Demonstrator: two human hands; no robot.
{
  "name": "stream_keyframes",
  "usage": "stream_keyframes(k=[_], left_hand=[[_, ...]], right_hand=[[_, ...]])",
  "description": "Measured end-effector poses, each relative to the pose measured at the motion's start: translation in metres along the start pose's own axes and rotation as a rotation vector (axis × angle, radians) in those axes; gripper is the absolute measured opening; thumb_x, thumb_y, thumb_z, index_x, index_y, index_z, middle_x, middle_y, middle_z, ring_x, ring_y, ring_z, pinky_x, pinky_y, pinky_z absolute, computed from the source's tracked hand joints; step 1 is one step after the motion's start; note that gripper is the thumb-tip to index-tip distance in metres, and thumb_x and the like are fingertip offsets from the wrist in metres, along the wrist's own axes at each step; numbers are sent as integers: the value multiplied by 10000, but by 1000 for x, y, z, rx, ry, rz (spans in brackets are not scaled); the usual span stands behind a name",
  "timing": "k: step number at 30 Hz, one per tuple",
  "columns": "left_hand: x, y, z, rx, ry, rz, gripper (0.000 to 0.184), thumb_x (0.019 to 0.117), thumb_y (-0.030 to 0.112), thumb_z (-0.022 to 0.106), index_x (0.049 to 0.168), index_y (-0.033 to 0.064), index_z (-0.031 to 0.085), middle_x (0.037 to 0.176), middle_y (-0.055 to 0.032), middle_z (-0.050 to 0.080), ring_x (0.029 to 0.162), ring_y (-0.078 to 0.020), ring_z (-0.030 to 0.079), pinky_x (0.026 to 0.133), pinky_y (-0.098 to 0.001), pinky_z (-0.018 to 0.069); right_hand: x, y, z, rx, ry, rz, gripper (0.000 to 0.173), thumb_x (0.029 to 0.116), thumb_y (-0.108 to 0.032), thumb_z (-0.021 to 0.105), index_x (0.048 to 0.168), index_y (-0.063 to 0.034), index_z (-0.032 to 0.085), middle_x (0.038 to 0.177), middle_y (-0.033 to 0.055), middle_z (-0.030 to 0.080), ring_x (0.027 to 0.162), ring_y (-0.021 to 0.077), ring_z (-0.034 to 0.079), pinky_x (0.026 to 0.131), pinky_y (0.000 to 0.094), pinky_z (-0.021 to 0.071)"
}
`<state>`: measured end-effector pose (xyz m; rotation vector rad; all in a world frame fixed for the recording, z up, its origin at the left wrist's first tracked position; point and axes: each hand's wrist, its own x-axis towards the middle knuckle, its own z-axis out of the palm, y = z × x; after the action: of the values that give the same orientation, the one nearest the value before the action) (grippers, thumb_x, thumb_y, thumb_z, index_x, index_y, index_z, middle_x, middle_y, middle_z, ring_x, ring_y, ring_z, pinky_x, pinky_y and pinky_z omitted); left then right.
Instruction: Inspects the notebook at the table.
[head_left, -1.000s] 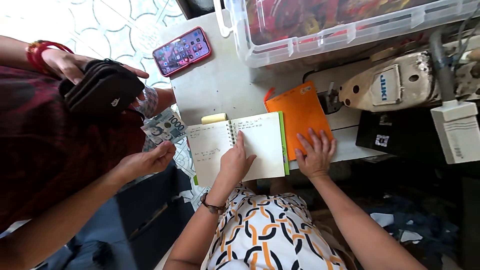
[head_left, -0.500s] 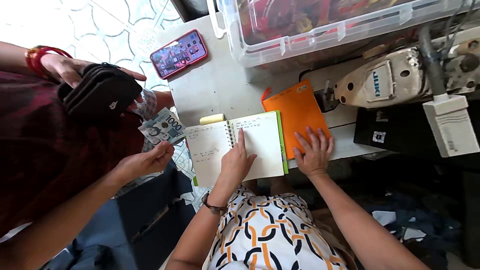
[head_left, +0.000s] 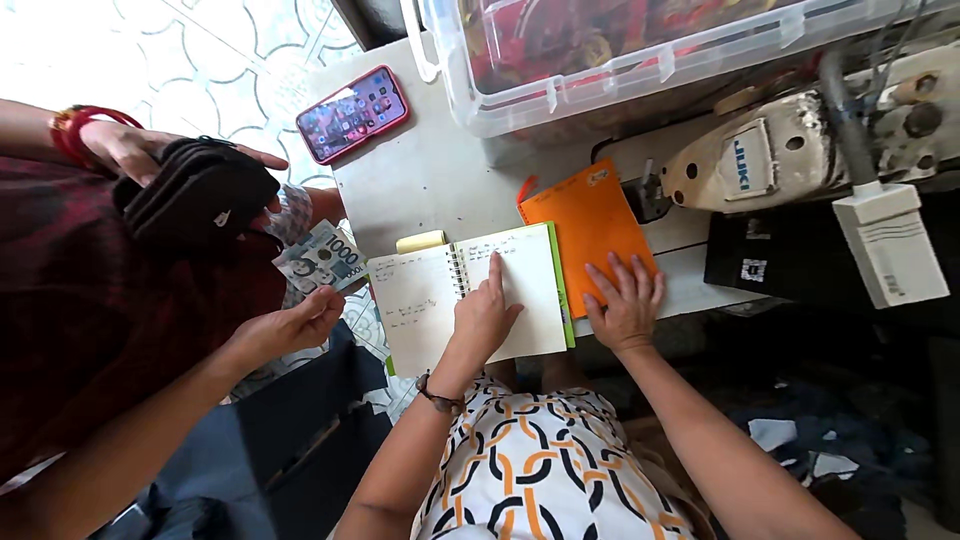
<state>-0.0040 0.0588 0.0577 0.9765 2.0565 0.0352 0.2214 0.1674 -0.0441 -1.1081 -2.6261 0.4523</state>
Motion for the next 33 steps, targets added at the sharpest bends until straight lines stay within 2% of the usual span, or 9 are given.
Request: stream_keyframes(k=[4,14,20,24,29,31,33], left_hand=[[0,2,0,9,-10,-21,975,973,368,700,1644,60,63,1105,-207,696,934,-396,708,815,-581,554],[-1,-1,3,-10,55,26,963,957,356,720,1632,25,118,1056,-208,704,898,-398,711,781,-586,560],[-1,1,2,-7,42,27,964,968,358,708,1638,42,92,1095,-208,696,918,-390,711,795,-569,563],[-2,3,-1,-35,26,21,984,972,340,708,1643,56,47,1064,-203,695,926,-394,707,805,-571,562],[1,8,-1,-97,140,104,965,965,317,722,1637,43,85,1010,-178,694,846,-353,710,746,-541,577],[4,11,-1,-80,124,93,972,964,334,720,1638,49,81,977,-171,700,816,-355,710,727,-546,575],[7,13,2,-40,58,49,994,951,328,734,1642,61,71,982,-190,711,855,-392,717,752,-574,569]], right_hand=[[0,0,1,2,7,2,468,1024,-462,438,1419,-299,629,1541,112,515,1479,475,340,1148,750,142],[1,-2,-1,14,5,-1,463,1022,-447,451,1410,-279,638,1530,129,521,1467,490,348,1138,764,146],[1,-1,0,-1,16,-6,466,1026,-453,439,1416,-288,632,1537,113,519,1476,471,347,1142,753,149],[0,-1,1,-1,12,-8,474,1031,-469,430,1418,-286,632,1536,120,518,1471,480,349,1144,749,149],[0,-1,1,-8,17,-11,473,1033,-473,425,1411,-281,637,1538,115,518,1472,476,350,1146,743,155],[0,0,1,-16,13,-10,475,1035,-477,418,1416,-289,630,1541,110,515,1476,472,344,1147,741,153],[1,0,1,-13,7,-9,476,1034,-475,420,1421,-289,627,1545,112,510,1479,473,339,1150,738,150]])
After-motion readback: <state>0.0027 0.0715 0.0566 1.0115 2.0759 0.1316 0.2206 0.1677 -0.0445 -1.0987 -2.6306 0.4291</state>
